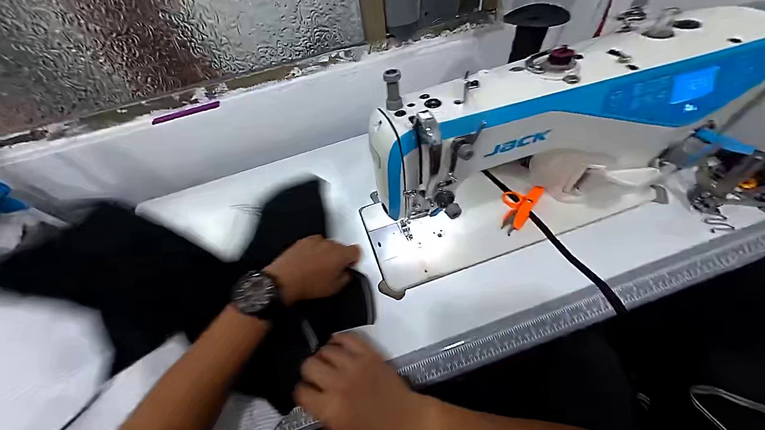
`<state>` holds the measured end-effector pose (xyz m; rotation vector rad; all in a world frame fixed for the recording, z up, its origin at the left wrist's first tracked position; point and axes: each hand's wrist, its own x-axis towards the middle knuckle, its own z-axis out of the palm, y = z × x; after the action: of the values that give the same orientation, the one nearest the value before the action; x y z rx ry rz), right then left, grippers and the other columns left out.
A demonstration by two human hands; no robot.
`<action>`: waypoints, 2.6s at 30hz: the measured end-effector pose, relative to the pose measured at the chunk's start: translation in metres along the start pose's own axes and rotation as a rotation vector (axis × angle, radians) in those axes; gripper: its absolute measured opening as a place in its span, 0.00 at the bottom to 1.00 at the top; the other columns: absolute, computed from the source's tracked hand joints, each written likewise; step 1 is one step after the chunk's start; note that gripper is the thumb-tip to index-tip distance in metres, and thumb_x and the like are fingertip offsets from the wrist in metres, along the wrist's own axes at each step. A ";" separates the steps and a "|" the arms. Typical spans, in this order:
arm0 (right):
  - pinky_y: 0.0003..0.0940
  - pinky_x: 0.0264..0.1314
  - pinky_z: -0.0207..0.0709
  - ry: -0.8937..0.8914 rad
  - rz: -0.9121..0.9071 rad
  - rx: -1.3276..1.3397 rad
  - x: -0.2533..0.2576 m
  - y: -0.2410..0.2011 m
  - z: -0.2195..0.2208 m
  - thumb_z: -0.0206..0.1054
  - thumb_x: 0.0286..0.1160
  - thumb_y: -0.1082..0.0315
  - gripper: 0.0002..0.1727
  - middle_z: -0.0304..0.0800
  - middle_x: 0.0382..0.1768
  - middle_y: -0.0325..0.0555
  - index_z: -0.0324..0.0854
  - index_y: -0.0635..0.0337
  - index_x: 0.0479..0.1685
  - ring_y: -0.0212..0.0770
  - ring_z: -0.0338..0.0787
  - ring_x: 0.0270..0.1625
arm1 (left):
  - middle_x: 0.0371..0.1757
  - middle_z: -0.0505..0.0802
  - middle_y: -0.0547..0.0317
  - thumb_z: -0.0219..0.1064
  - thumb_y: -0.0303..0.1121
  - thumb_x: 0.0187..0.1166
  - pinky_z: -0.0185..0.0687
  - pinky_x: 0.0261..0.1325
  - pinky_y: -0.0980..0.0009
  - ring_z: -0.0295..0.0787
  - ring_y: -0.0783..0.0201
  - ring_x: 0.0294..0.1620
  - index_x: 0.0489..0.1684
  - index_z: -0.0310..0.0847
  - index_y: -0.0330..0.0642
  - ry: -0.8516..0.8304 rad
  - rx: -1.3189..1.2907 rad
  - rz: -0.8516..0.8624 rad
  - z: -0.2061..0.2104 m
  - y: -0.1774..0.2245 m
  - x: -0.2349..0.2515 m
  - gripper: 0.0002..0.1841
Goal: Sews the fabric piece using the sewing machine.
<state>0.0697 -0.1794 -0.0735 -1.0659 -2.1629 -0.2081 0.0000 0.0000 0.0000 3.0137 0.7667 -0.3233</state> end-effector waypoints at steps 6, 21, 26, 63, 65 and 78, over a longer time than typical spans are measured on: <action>0.53 0.75 0.77 -0.201 -0.148 -0.151 -0.014 0.097 -0.047 0.58 0.83 0.73 0.13 0.92 0.59 0.41 0.88 0.53 0.54 0.44 0.87 0.70 | 0.58 0.91 0.51 0.71 0.44 0.77 0.83 0.65 0.51 0.87 0.50 0.63 0.60 0.87 0.41 0.509 -0.137 0.132 -0.017 0.017 0.009 0.20; 0.44 0.66 0.83 -0.297 -0.587 0.081 -0.035 0.191 -0.093 0.52 0.88 0.74 0.10 0.89 0.46 0.47 0.80 0.58 0.47 0.49 0.89 0.61 | 0.23 0.86 0.45 0.70 0.27 0.69 0.75 0.13 0.54 0.84 0.46 0.16 0.46 0.90 0.38 0.385 0.263 -0.454 0.031 0.095 0.015 0.11; 0.42 0.72 0.84 -0.285 -0.426 0.223 -0.035 0.209 -0.084 0.55 0.88 0.74 0.08 0.92 0.52 0.48 0.80 0.56 0.49 0.50 0.89 0.69 | 0.32 0.81 0.46 0.59 0.23 0.77 0.67 0.13 0.60 0.79 0.49 0.19 0.42 0.81 0.36 0.674 0.292 -0.484 0.005 0.102 0.020 0.06; 0.36 0.76 0.78 -0.462 -0.384 0.184 -0.039 0.262 -0.099 0.52 0.90 0.71 0.13 0.90 0.62 0.46 0.81 0.56 0.59 0.45 0.86 0.73 | 0.28 0.85 0.62 0.56 0.43 0.81 0.76 0.25 0.65 0.85 0.61 0.29 0.25 0.86 0.48 0.659 0.046 -0.179 0.039 0.055 0.057 0.17; 0.37 0.75 0.80 -0.452 -0.406 0.214 -0.036 0.261 -0.096 0.53 0.89 0.70 0.11 0.90 0.59 0.45 0.81 0.54 0.57 0.45 0.86 0.72 | 0.36 0.89 0.62 0.56 0.42 0.82 0.79 0.42 0.60 0.87 0.58 0.43 0.32 0.89 0.49 0.615 -0.009 -0.142 0.040 0.053 0.055 0.16; 0.38 0.70 0.81 -0.378 -0.412 0.053 -0.034 0.242 -0.098 0.51 0.90 0.71 0.12 0.89 0.67 0.44 0.81 0.55 0.55 0.45 0.86 0.73 | 0.49 0.92 0.50 0.50 0.37 0.88 0.81 0.62 0.46 0.90 0.49 0.53 0.44 0.87 0.40 0.598 0.122 -0.208 0.050 0.088 0.039 0.17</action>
<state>0.3151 -0.0857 -0.0611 -0.6560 -2.7025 -0.1429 0.0654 -0.0624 -0.0601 3.1649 1.1248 0.5829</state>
